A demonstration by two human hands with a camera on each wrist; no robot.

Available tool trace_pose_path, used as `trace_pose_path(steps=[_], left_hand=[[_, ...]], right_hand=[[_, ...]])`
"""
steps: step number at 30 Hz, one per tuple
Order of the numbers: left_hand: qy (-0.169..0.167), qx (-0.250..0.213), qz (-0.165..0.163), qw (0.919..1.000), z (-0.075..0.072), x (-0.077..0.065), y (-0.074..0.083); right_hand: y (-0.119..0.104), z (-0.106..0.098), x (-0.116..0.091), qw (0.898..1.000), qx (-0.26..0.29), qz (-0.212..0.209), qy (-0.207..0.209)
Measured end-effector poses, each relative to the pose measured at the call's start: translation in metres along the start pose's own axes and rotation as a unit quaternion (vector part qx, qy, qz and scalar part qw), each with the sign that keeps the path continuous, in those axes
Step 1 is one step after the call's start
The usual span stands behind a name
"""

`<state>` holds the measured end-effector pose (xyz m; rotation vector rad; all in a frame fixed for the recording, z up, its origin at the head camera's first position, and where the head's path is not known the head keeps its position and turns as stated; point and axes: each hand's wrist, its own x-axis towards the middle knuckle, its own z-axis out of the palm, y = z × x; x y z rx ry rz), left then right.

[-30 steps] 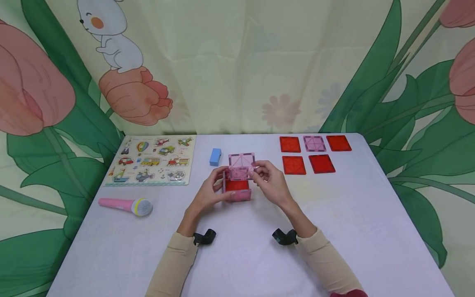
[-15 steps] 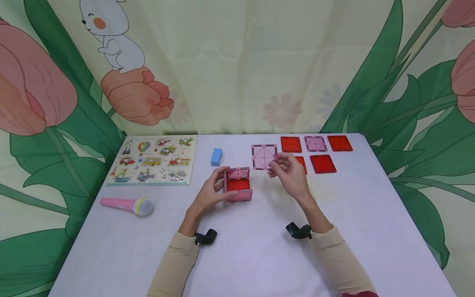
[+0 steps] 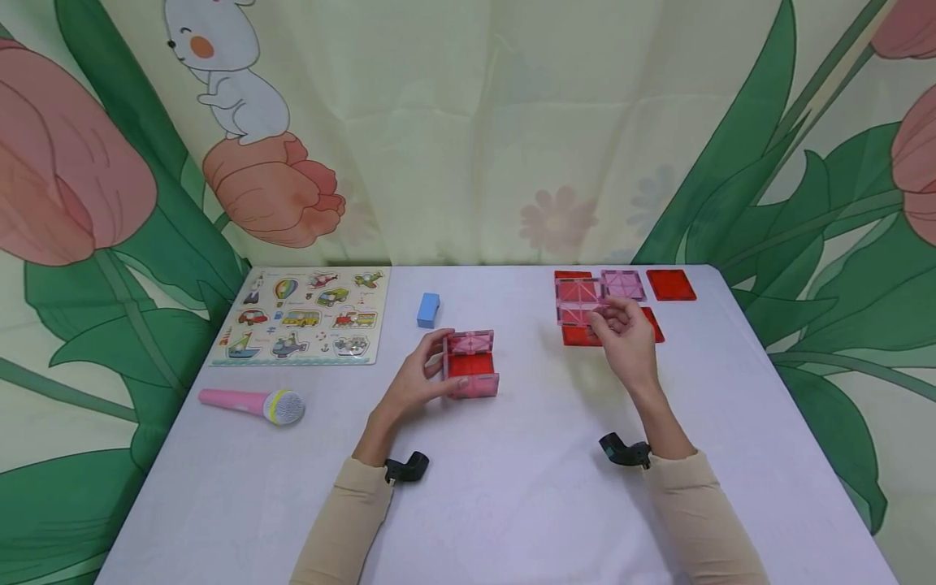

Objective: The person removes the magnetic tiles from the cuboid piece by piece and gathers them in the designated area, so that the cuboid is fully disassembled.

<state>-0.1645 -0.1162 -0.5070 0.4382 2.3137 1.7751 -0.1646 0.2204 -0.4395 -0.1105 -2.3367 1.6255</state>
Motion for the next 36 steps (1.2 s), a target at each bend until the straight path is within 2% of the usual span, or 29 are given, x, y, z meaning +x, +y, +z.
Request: trace_pose_path(steps=[5,11,17,26,36], left_hand=[[-0.004,-0.001,-0.001,1.0,0.0,0.0,0.001],[-0.001,0.001,-0.008,1.0,0.001,-0.001,0.0],[0.003,0.007,-0.008,0.9999,0.001,-0.002,0.0],[0.001,0.007,-0.006,1.0,0.001,-0.001,-0.001],[0.004,0.007,-0.011,0.9999,0.001,-0.001,-0.001]], right_hand=[[0.008,-0.022,0.005,0.998,-0.017,0.023,0.047],[0.018,-0.046,0.012,0.991,-0.056,0.061,0.105],[0.03,-0.065,0.021,0.984,-0.055,0.093,0.141],[0.05,-0.093,0.037,0.978,-0.057,0.117,0.166],[0.079,-0.118,0.056,0.968,-0.052,0.176,0.174]])
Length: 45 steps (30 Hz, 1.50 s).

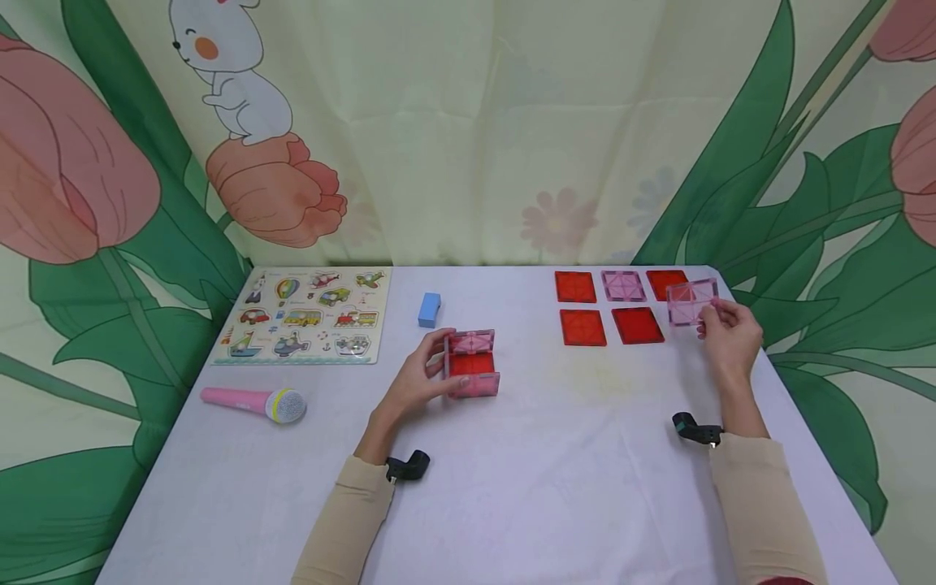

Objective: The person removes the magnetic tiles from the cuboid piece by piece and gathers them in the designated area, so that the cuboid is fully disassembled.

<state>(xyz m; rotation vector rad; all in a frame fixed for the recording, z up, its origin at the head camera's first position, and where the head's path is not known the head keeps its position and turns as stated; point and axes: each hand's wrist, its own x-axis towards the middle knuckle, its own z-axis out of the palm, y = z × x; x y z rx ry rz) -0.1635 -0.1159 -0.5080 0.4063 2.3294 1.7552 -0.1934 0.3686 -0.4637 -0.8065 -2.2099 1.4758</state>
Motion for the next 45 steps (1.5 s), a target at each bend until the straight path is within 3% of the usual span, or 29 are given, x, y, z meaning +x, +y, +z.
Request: trace_pose_path(steps=[14,25,35,40,45], left_hand=[[0.0,0.004,0.003,1.0,0.001,0.002,0.0],[0.001,0.007,0.008,0.9999,0.001,0.0,0.002],[0.003,0.009,0.008,0.9999,0.0,0.0,0.001],[0.004,0.01,0.007,0.9999,0.0,0.0,0.0],[0.006,0.011,0.007,0.9999,0.001,0.0,-0.001]], right_hand=[[0.024,-0.006,0.023,0.997,-0.034,0.059,-0.034],[0.032,-0.009,0.027,0.99,-0.109,0.065,-0.062],[0.036,-0.008,0.025,0.968,-0.203,0.076,-0.128],[0.035,-0.005,0.024,0.954,-0.254,0.055,-0.15],[0.032,-0.005,0.021,0.948,-0.279,0.034,-0.151]])
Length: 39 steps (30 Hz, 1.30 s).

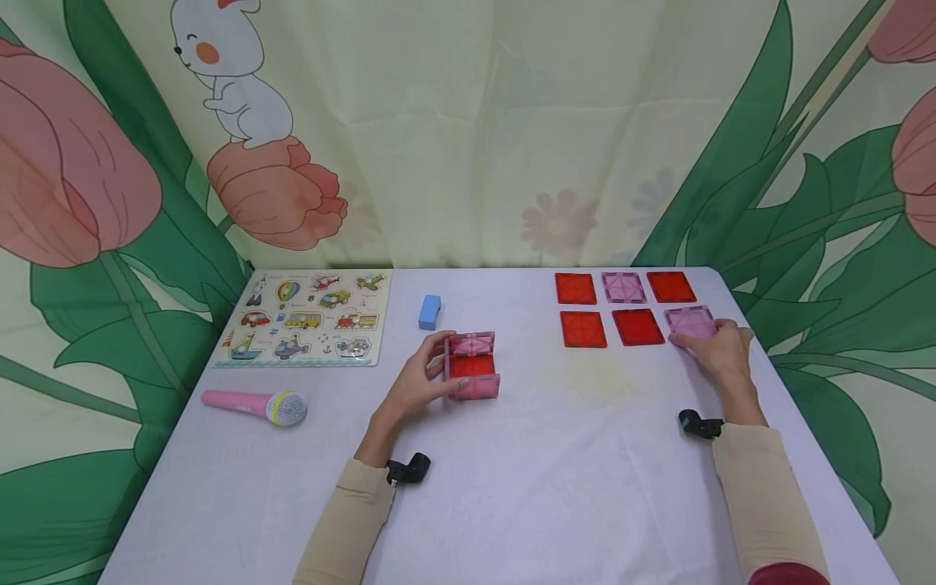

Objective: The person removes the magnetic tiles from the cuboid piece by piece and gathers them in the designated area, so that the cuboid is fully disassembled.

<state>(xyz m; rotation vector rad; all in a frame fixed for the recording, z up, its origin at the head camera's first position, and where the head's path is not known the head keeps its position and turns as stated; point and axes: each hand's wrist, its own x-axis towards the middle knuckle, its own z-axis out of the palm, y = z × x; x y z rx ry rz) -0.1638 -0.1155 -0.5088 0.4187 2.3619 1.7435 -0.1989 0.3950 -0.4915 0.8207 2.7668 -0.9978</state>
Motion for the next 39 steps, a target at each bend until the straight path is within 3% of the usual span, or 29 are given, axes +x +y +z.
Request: trace_pose_path(steps=[7,16,25,39], left_hand=[[0.001,-0.001,0.002,1.0,0.0,0.0,-0.001],[0.0,-0.004,0.003,1.0,0.0,0.0,0.0],[0.0,-0.009,0.007,0.9999,0.0,-0.001,0.0],[0.003,-0.003,0.012,0.9999,0.002,-0.001,-0.001]], right_hand=[[-0.003,-0.002,-0.001,0.999,-0.025,0.015,-0.015],[-0.004,-0.004,-0.004,1.0,-0.005,0.018,-0.018],[-0.021,-0.005,-0.016,0.999,0.032,-0.022,0.017],[-0.059,0.006,-0.052,0.992,0.067,-0.095,0.046]])
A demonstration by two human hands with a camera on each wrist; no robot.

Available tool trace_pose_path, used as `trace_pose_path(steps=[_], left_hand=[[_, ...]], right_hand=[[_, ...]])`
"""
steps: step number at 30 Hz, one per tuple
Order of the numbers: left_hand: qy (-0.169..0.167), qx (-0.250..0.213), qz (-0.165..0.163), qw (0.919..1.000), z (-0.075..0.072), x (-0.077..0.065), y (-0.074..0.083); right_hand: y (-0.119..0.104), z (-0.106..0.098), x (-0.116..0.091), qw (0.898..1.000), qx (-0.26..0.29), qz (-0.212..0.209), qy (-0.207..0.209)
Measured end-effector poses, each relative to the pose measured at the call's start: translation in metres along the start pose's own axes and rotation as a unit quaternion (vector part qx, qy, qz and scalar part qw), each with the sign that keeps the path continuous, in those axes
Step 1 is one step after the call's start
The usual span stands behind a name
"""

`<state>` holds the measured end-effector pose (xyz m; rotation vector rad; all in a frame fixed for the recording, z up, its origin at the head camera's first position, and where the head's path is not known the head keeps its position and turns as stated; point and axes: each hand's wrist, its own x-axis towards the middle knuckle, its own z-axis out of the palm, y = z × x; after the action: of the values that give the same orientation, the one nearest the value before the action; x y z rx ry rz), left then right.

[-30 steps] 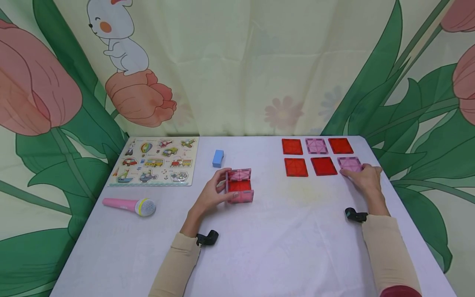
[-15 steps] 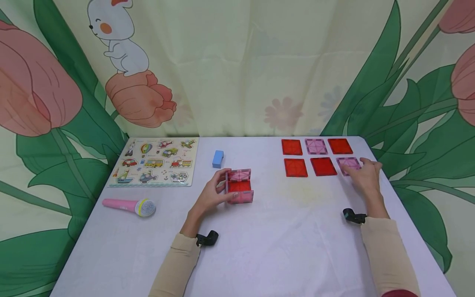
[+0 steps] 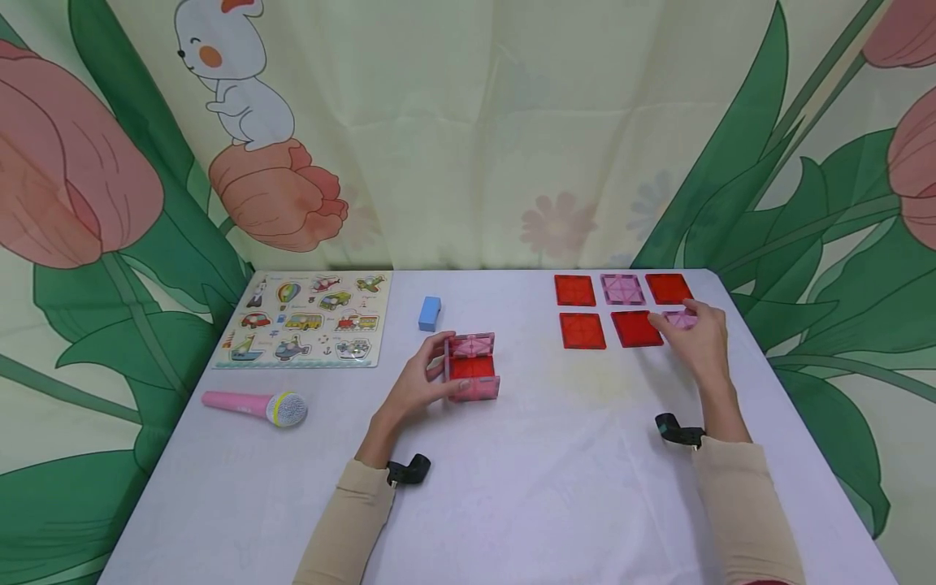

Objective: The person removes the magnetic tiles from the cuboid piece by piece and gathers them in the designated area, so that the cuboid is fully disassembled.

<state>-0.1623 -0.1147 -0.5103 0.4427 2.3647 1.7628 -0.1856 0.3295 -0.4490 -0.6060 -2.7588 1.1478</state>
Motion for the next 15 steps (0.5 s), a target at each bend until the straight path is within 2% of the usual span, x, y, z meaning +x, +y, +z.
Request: trace_pose_path(steps=[7,15], left_hand=[[0.004,0.011,0.015,0.9998,-0.001,-0.002,0.0],[0.01,0.012,0.002,0.9999,0.0,-0.002,-0.001]], right_hand=[[-0.019,0.012,-0.017,0.999,0.005,-0.048,0.017],[-0.041,0.024,-0.037,0.994,0.014,-0.108,0.015]])
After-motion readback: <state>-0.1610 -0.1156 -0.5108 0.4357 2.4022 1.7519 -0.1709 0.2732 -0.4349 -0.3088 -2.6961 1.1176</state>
